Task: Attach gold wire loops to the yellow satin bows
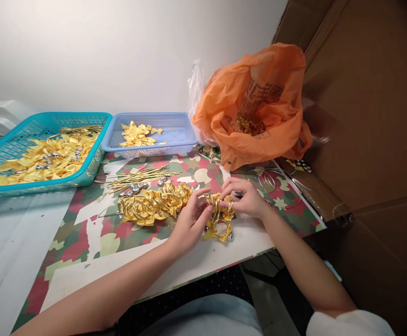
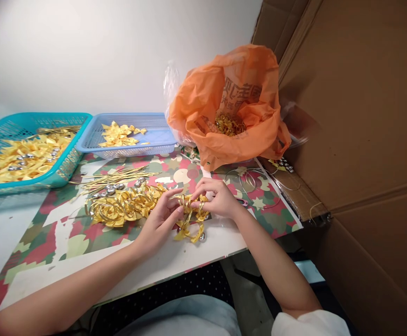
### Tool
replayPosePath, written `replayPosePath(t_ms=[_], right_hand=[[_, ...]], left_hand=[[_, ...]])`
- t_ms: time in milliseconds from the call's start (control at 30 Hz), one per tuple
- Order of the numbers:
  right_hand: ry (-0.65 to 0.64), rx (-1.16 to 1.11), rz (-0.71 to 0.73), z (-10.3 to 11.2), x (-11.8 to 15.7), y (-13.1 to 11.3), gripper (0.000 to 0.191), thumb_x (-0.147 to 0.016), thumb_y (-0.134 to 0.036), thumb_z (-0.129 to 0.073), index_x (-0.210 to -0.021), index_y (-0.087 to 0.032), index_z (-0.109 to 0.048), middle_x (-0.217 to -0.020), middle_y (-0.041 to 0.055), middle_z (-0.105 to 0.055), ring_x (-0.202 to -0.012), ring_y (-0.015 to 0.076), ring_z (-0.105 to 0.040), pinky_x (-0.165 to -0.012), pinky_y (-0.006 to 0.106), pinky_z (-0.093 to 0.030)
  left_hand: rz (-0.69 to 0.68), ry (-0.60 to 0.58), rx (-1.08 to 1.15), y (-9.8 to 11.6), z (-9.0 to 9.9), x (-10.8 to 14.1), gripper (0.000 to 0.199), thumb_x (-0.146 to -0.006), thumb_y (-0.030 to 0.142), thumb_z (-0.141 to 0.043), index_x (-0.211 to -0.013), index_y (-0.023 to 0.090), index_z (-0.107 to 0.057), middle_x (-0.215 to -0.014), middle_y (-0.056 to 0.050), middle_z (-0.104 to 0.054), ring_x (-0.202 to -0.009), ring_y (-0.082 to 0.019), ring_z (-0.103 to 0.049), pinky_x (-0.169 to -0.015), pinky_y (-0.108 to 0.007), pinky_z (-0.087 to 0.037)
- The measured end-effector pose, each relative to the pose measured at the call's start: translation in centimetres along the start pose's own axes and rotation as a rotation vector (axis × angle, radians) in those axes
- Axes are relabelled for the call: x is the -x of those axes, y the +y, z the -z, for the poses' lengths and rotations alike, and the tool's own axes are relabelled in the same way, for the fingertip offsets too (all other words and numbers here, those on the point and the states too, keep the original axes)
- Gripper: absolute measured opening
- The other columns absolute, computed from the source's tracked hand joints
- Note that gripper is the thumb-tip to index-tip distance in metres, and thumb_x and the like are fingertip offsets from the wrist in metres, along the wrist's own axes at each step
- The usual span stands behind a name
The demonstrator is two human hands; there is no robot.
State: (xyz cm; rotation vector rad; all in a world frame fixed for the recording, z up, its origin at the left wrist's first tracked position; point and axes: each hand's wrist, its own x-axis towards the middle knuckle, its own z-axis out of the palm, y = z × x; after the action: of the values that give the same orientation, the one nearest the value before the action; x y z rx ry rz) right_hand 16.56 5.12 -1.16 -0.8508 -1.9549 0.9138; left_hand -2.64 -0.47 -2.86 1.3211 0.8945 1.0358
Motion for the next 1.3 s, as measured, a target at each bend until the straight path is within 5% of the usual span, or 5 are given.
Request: replayPosePath(t_ms=[400, 733, 867, 1000, 1300], right_hand=[[-0.087, 0.127, -0.022, 0.3, -0.8, -1.2, 0.017, -0.067, -0.008, -0.068, -0.076, -0.020, -0.062, -0.078, -0.0003, -0.061, -0.073, 0.0148, -0.054, -0.068, 0.028, -0.044], [-0.272, 0.439, -0.178, 1.0, -2.5, -5.1, 0.026, -0.059, 0.000, -0.060, -0.076, -0.020, -0.058, -0.075, -0.0019, -0.059, -0.069, 0.0135, -0.051, -0.059, 0.025, -0.034], [-0.176, 0.528, -0.090, 1.5, -0.4, -6.7, 0.016, -0.071, -0.010, -0.067, -0.078, -0.021, -0.059, -0.077, -0.0012, -0.060, -0.075, 0.0155, -0.054, -0.068, 0.028, -0.035], [-0.195, 0.678, 0.016, -1.0, 3.5, -6.3, 0.011, -0.077, -0.012, -0.067, -0.080, -0.021, -0.060, -0.080, -0.0004, -0.064, -0.079, 0.0163, -0.055, -0.074, 0.031, -0.032], [0.232, 0.848, 0.105, -4.7, 6.4, -4.0, 0.006, -0.085, -0.019, -0.064, -0.080, -0.020, -0.063, -0.069, -0.0001, -0.063, -0.069, 0.0164, -0.050, -0.072, 0.032, -0.030]], left_hand=[[-0.080, 0.014, -0.229, -0.1, -0.3, -0.6, 0.066, -0.080, 0.034, -0.072, -0.135, 0.022, -0.038, -0.067, 0.007, -0.041, -0.058, -0.011, -0.040, -0.054, -0.025, -0.032], [-0.055, 0.061, -0.370, 0.4, -1.2, -1.0, 0.054, -0.085, 0.027, -0.062, -0.133, 0.018, -0.040, -0.056, 0.011, -0.034, -0.049, -0.010, -0.034, -0.052, -0.023, -0.026], [-0.068, 0.070, -0.350, 0.2, -1.2, -0.8, 0.051, -0.088, 0.024, -0.056, -0.135, 0.018, -0.038, -0.058, 0.011, -0.036, -0.051, -0.010, -0.036, -0.054, -0.024, -0.029], [-0.051, 0.054, -0.257, 0.2, -1.1, -0.8, 0.050, -0.088, 0.020, -0.054, -0.135, 0.019, -0.039, -0.066, 0.006, -0.048, -0.056, -0.011, -0.042, -0.056, -0.024, -0.032], [0.051, 0.062, 0.118, 1.4, -1.8, -1.4, 0.051, -0.084, 0.024, -0.062, -0.130, 0.024, -0.041, -0.073, 0.005, -0.053, -0.065, -0.011, -0.049, -0.062, -0.023, -0.038]])
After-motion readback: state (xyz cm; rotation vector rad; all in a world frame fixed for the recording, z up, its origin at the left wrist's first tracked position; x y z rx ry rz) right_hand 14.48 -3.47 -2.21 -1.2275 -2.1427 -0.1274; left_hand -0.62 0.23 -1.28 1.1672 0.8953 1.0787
